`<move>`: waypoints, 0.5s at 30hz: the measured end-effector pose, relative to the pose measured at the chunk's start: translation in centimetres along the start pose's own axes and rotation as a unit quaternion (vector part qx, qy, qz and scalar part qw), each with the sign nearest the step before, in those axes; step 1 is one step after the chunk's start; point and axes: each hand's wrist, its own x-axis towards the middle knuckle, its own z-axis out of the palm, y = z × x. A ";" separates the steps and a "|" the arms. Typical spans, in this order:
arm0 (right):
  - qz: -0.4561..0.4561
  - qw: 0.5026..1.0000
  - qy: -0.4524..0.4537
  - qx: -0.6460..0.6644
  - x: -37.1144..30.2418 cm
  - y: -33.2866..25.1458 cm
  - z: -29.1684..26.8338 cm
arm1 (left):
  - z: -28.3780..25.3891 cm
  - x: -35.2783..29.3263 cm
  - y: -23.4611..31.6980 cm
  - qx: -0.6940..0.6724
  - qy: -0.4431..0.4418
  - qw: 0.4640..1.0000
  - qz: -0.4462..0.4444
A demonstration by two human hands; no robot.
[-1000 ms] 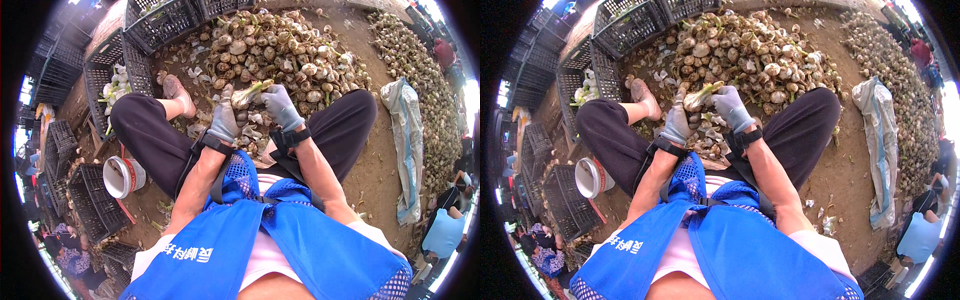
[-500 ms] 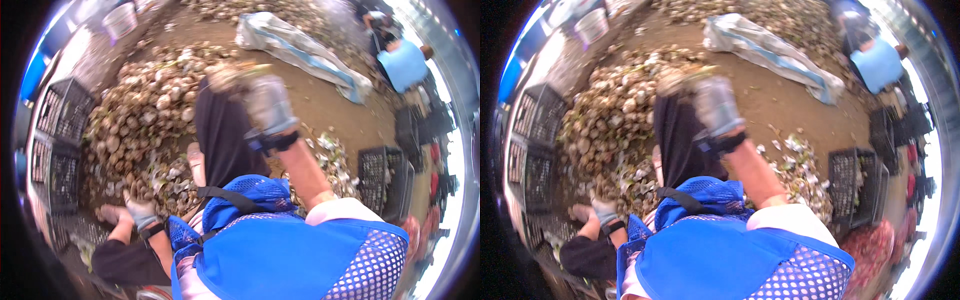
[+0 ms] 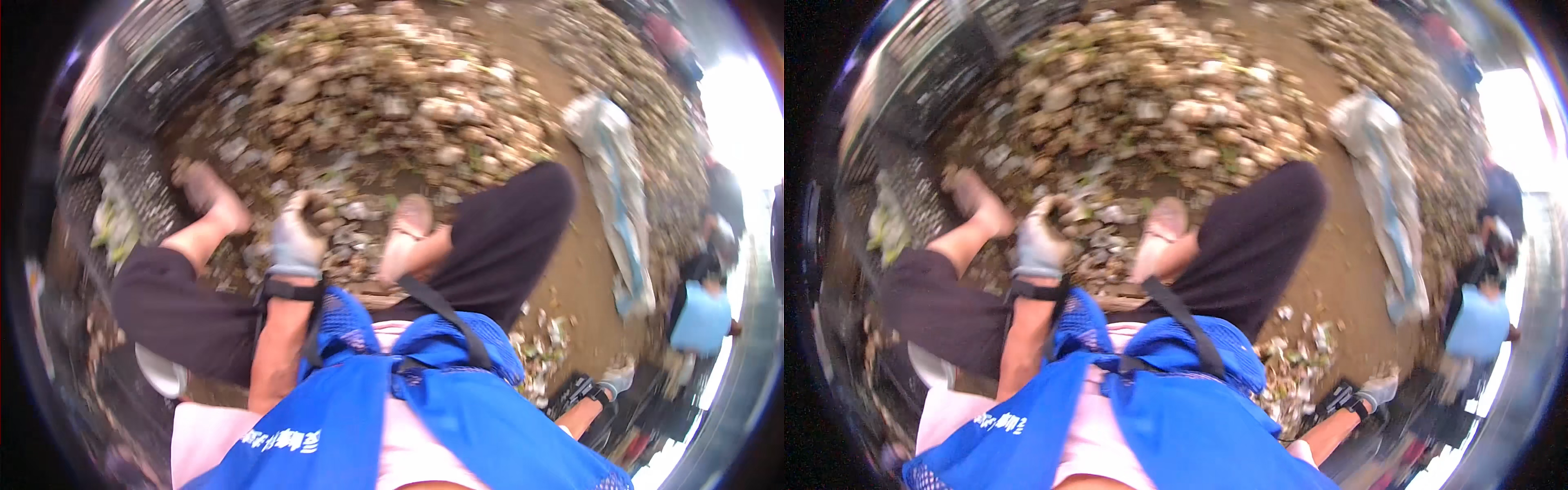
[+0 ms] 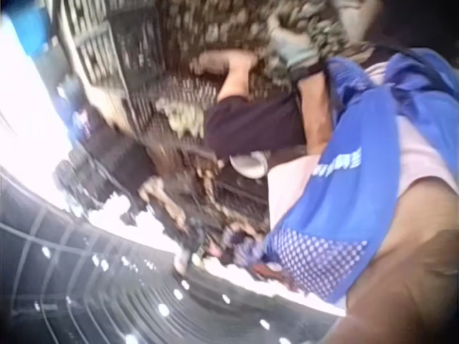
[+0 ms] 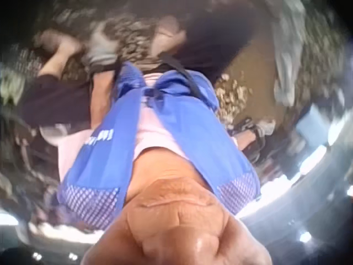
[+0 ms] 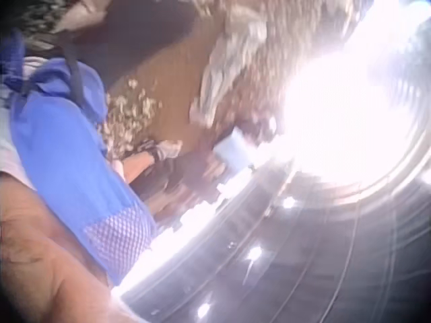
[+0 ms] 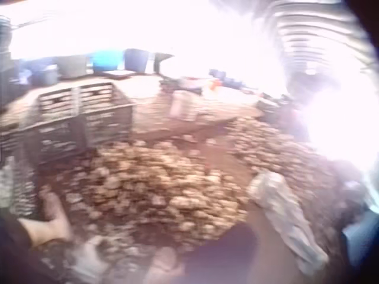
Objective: The person is sitting on the ground and peeling garlic bulbs from a large pile, removing the outer skins and stalks.
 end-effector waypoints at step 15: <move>-0.713 0.114 -0.621 -0.306 -64.3 12.0 48.5 | -3.3 0.8 2.9 -0.089 0.230 0.968 0.042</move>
